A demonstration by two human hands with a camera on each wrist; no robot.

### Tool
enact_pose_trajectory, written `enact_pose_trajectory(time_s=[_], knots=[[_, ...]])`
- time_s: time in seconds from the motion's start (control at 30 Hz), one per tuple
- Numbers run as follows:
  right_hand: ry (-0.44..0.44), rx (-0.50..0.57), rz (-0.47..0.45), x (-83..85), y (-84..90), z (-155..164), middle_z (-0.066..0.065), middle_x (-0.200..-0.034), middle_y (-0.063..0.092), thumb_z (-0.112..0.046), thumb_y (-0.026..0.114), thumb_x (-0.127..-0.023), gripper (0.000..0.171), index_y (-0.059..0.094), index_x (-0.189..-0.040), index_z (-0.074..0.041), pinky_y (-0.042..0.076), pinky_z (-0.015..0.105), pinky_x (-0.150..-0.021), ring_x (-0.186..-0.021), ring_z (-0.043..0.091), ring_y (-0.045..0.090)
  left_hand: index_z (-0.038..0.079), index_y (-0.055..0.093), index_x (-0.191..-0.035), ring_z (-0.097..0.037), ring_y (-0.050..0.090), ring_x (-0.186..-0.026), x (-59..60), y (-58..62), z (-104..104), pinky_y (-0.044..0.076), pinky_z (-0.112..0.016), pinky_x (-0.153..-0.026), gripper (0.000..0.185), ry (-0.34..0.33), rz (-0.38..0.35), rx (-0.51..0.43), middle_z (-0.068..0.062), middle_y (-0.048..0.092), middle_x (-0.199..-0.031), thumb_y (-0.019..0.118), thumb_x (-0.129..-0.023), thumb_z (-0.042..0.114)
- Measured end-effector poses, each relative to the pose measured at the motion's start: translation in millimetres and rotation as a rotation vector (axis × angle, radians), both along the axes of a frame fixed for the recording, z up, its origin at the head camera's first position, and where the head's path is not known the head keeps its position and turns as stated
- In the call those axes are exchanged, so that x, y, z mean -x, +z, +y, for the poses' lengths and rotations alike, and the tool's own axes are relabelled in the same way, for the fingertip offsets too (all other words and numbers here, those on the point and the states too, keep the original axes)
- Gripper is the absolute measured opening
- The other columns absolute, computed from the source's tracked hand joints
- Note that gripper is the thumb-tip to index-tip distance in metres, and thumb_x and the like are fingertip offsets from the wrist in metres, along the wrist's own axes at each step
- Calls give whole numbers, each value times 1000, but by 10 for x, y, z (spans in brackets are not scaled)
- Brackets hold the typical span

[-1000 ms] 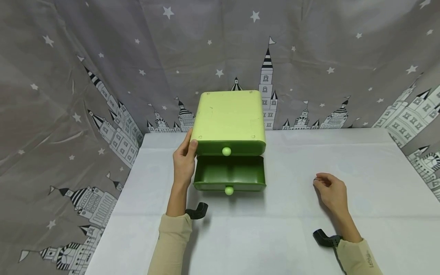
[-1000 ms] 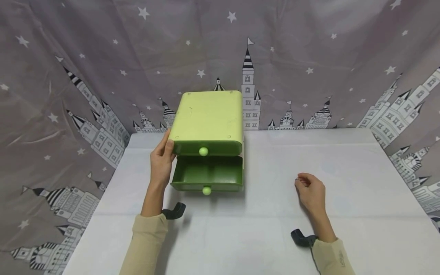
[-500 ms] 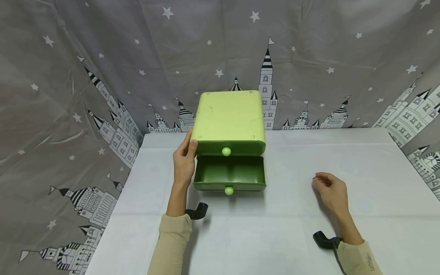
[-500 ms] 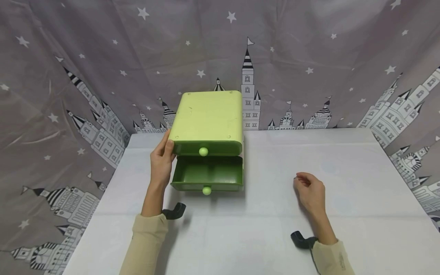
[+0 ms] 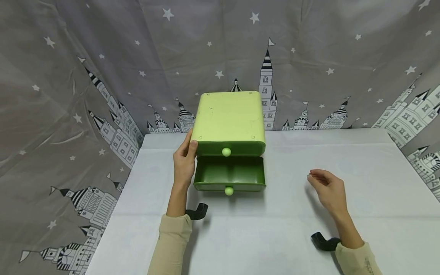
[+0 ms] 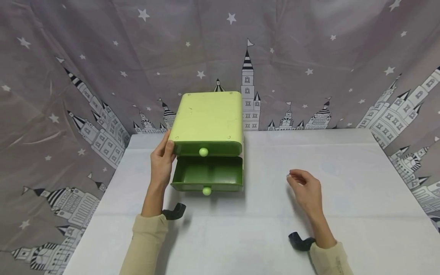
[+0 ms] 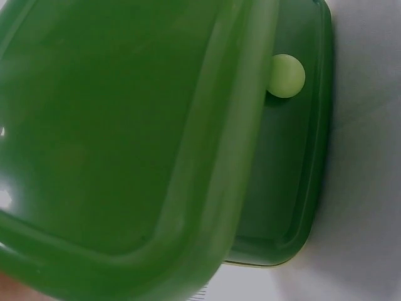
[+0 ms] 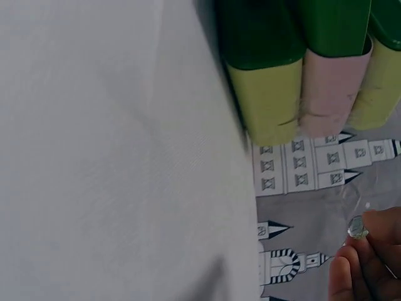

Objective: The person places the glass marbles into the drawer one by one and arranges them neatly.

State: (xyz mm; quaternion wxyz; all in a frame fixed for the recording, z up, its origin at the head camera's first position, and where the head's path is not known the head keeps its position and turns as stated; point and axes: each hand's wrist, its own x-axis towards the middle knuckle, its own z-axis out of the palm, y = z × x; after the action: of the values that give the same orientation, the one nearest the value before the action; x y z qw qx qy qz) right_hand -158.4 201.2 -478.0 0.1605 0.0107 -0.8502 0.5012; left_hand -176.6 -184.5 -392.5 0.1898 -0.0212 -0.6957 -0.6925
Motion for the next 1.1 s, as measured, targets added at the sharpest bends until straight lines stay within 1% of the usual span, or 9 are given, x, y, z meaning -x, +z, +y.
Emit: enact_pose_trajectory(time_s=[0.13,0.27,0.37,0.5,0.6,0.9,1.1], knots=[[28,9,42,-38,83,-65,20,-96,71,1,71,-88,18,71,-105,8,46,8,-71,-80,-6,57,0,40,-148,-22,40,-138,-1,-2,1,37,-32,-110,46,-5,5,-7,-15,39,-153,50,-104,9],[49,11,64,-102,222,-161,21,-96,70,7,70,-87,17,70,-104,10,44,7,-76,-83,-7,57,0,40,-148,-22,40,-139,0,-2,3,37,-32,-109,47,-4,5,-8,-16,38,-153,51,-104,9],[68,16,74,-122,270,-205,23,-96,69,11,69,-85,17,69,-102,12,45,7,-79,-84,-6,57,0,40,-148,-22,39,-139,-1,-1,6,37,-32,-109,47,-4,2,-3,-16,37,-153,51,-104,9],[110,29,100,-118,251,-228,19,-96,70,10,71,-85,17,71,-102,9,45,8,-81,-85,-5,59,1,40,-149,-22,39,-139,-4,-5,4,37,-33,-110,47,-4,-5,4,-15,38,-153,51,-104,11],[147,41,117,-139,283,-282,17,-97,70,10,71,-85,17,71,-102,7,46,8,-81,-86,-4,59,2,40,-149,-21,39,-139,-8,-9,0,37,-32,-110,47,-1,-8,1,-13,38,-153,51,-104,12],[220,120,135,-151,323,-462,18,-96,69,14,71,-83,19,70,-101,9,48,10,-80,-86,0,61,0,40,-148,-20,39,-139,-9,-11,-4,37,-32,-109,47,-2,8,-5,-13,39,-152,51,-104,10],[272,166,153,-191,409,-582,15,-96,69,13,70,-84,16,71,-100,7,50,13,-80,-88,5,63,-2,40,-148,-22,39,-139,-2,-5,1,37,-33,-109,47,-6,12,-10,-16,39,-153,50,-104,9]])
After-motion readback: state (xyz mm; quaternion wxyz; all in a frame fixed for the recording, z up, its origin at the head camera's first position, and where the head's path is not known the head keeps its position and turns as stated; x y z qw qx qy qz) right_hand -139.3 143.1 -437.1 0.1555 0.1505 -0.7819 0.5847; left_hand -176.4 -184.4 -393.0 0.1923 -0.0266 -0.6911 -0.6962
